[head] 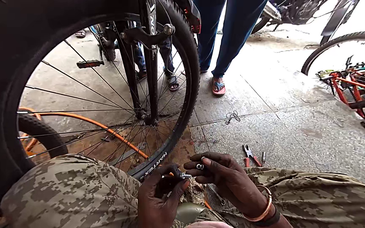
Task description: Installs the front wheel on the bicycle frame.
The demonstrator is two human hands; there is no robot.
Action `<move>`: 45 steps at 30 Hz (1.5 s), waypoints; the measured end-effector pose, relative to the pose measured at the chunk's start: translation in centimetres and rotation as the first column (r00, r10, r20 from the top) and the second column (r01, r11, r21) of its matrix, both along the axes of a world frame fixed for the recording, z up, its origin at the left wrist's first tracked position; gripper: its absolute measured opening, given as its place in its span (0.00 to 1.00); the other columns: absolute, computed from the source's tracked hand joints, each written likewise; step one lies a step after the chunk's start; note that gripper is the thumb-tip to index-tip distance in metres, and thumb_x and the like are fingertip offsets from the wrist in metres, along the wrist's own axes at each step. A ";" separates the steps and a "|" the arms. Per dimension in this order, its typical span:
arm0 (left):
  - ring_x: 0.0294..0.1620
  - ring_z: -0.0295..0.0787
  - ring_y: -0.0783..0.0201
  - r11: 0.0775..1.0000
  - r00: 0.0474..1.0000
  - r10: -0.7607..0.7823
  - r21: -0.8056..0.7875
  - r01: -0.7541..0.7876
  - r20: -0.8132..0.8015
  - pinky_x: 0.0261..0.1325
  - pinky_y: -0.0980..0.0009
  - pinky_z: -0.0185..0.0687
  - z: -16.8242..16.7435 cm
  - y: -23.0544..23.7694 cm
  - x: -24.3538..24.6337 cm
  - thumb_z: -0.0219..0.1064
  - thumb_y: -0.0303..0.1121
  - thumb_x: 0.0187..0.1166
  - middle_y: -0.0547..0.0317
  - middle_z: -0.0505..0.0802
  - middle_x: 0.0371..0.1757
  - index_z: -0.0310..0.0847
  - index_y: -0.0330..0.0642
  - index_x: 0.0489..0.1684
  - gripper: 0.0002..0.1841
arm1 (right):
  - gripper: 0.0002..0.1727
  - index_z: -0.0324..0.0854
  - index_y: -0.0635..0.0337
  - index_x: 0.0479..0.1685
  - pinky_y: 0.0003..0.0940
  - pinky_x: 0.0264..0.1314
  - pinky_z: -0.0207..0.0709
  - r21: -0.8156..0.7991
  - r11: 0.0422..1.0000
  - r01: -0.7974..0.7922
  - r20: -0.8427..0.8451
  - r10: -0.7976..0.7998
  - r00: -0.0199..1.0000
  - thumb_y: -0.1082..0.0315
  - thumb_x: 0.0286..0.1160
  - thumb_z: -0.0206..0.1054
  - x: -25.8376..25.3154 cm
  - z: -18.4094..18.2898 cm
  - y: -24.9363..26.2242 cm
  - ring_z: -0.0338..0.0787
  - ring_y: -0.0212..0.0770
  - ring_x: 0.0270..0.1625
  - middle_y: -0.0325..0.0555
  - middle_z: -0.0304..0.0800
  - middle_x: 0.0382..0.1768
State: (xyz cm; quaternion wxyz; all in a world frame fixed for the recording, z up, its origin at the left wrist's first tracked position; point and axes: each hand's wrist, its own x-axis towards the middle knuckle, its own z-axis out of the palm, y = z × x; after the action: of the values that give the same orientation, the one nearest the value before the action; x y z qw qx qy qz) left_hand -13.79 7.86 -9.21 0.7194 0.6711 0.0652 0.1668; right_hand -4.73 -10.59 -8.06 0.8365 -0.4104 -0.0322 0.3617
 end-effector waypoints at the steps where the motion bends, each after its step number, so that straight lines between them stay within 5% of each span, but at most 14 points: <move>1: 0.40 0.97 0.59 1.000 1.000 0.005 0.011 -0.005 0.006 0.45 0.67 0.99 0.0 0.0 0.0 0.81 0.21 0.66 0.49 0.95 0.51 0.82 0.25 0.58 0.22 | 0.18 0.82 0.75 0.63 0.43 0.62 0.90 -0.019 1.000 -0.003 0.024 0.003 1.000 0.70 0.91 0.53 0.0 -0.1 0.0 0.96 0.53 0.55 0.68 0.92 0.55; 7: 0.38 0.98 0.57 0.999 0.999 0.038 0.034 -0.038 0.006 0.44 0.66 0.99 -0.6 0.0 0.2 0.81 0.21 0.65 0.46 0.95 0.50 0.83 0.24 0.56 0.21 | 0.16 0.88 0.68 0.60 0.22 0.40 0.82 -0.123 0.992 -0.037 0.112 0.051 0.992 0.66 0.87 0.62 -0.4 -0.3 0.0 0.83 0.29 0.34 0.45 0.88 0.39; 14: 0.38 0.98 0.56 0.997 0.999 0.049 0.054 -0.049 0.010 0.44 0.65 1.00 -0.8 -0.2 0.2 0.82 0.21 0.64 0.46 0.96 0.48 0.84 0.24 0.54 0.20 | 0.11 0.92 0.67 0.50 0.21 0.34 0.81 -0.156 0.988 0.019 0.171 0.008 0.985 0.68 0.79 0.72 -1.2 -0.4 0.7 0.84 0.28 0.30 0.49 0.91 0.37; 18: 0.37 0.98 0.56 0.993 0.998 0.064 0.100 -0.065 0.019 0.44 0.65 1.00 -0.9 -0.2 0.2 0.84 0.21 0.61 0.47 0.96 0.48 0.85 0.25 0.53 0.21 | 0.10 0.93 0.66 0.44 0.18 0.26 0.71 -0.253 0.962 0.100 0.184 -0.053 0.981 0.67 0.76 0.74 -1.1 -0.5 0.9 0.78 0.25 0.25 0.47 0.90 0.30; 30: 0.37 0.98 0.56 0.991 0.998 0.062 0.115 -0.061 -0.008 0.43 0.64 1.00 -1.2 -0.2 0.2 0.84 0.21 0.61 0.47 0.96 0.46 0.87 0.26 0.52 0.20 | 0.09 0.91 0.65 0.45 0.16 0.25 0.70 -0.162 0.984 -0.079 0.030 0.085 0.996 0.69 0.79 0.70 -0.5 -0.6 0.6 0.77 0.24 0.23 0.45 0.89 0.31; 36: 0.37 0.97 0.55 0.997 0.997 -0.018 -0.076 0.012 -0.078 0.42 0.65 0.99 -1.2 -0.3 0.2 0.83 0.21 0.62 0.44 0.95 0.49 0.86 0.25 0.54 0.21 | 0.11 0.90 0.66 0.51 0.16 0.22 0.69 -0.188 0.981 -0.056 -0.004 0.056 0.998 0.68 0.79 0.70 -0.6 -0.6 0.6 0.76 0.23 0.22 0.47 0.89 0.31; 39: 0.37 0.97 0.55 0.990 0.994 -0.018 -0.142 0.003 -0.105 0.41 0.65 0.98 -1.1 -0.3 0.3 0.84 0.22 0.61 0.43 0.94 0.49 0.86 0.26 0.52 0.21 | 0.14 0.90 0.65 0.53 0.17 0.26 0.69 -0.227 0.973 0.038 0.141 -0.006 0.990 0.64 0.77 0.73 -1.0 -0.9 0.7 0.77 0.25 0.25 0.46 0.89 0.33; 42: 0.35 0.97 0.55 0.984 0.995 -0.011 -0.178 -0.007 -0.099 0.40 0.66 0.98 -1.1 -0.2 0.4 0.85 0.23 0.60 0.42 0.95 0.47 0.86 0.26 0.51 0.20 | 0.13 0.90 0.66 0.51 0.23 0.41 0.84 -0.229 0.966 0.121 0.380 -0.026 0.924 0.66 0.75 0.75 -1.0 -1.1 0.8 0.88 0.30 0.37 0.47 0.93 0.40; 45: 0.32 0.96 0.58 0.992 0.998 0.009 -0.128 -0.016 -0.056 0.37 0.68 0.97 -1.0 -0.3 0.6 0.85 0.22 0.59 0.45 0.96 0.44 0.88 0.27 0.49 0.20 | 0.11 0.92 0.64 0.47 0.20 0.29 0.74 -0.273 0.948 0.162 0.533 0.009 0.846 0.64 0.75 0.75 -0.9 -1.3 1.2 0.78 0.25 0.27 0.39 0.86 0.29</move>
State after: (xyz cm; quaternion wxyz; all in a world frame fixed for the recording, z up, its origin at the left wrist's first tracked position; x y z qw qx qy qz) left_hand -13.20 7.57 -10.21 0.7578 0.6275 0.0998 0.1484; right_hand -5.66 -9.43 -9.40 0.7350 -0.6198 -0.1875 0.2014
